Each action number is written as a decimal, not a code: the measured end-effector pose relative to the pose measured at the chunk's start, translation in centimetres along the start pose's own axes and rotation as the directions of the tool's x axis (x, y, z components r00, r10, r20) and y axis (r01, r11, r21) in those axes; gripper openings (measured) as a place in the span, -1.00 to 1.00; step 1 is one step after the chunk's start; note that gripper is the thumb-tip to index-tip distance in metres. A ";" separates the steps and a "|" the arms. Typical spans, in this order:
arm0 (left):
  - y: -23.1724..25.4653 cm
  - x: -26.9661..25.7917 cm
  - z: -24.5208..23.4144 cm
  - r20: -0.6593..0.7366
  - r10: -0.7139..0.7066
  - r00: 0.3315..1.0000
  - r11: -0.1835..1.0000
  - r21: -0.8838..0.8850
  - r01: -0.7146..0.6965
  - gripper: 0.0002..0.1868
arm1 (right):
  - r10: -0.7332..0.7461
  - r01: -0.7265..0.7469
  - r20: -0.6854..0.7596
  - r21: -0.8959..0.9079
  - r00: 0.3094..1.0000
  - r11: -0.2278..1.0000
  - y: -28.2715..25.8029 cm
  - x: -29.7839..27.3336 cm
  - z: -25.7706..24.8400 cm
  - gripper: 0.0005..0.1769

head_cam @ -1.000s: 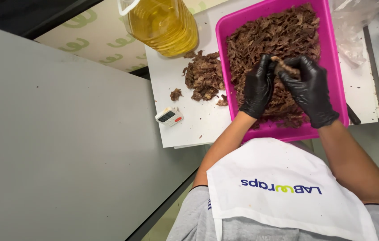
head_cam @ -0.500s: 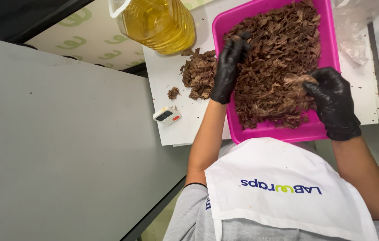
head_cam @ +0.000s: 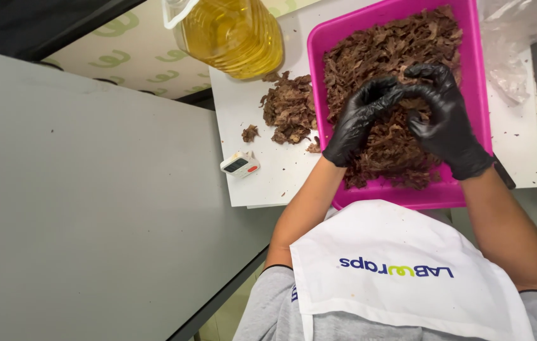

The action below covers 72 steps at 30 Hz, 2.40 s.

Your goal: The recorder is manually shredding cooked meat into smaller pieces inside a plastic tray.

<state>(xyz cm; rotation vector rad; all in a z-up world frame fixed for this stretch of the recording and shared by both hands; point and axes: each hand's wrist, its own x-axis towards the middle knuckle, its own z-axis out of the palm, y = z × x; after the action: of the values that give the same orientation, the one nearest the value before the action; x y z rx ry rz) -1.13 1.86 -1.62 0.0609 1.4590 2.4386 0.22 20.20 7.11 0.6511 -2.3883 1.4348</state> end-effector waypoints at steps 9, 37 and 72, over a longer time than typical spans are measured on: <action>-8.8 2.0 -5.6 0.141 0.011 0.990 0.679 -0.728 0.096 -0.33 | 0.410 -0.378 0.081 0.581 0.908 0.721 1.8 -1.1 0.5 -0.64; -3.9 1.9 -2.2 0.081 -0.011 0.997 0.982 -0.186 0.026 -0.30 | 0.556 -0.388 0.043 0.760 0.830 0.521 2.9 -1.9 1.5 -0.83; 1.1 0.8 0.0 0.075 -0.149 0.986 0.897 -0.409 0.167 -0.30 | 0.480 -0.470 0.092 0.429 0.873 0.771 4.3 -2.5 0.1 -0.82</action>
<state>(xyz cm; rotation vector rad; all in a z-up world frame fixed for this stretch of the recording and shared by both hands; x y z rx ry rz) -2.15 1.59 -0.80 -0.0946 0.8615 2.5353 0.20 22.41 2.64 0.0947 -2.3181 2.2214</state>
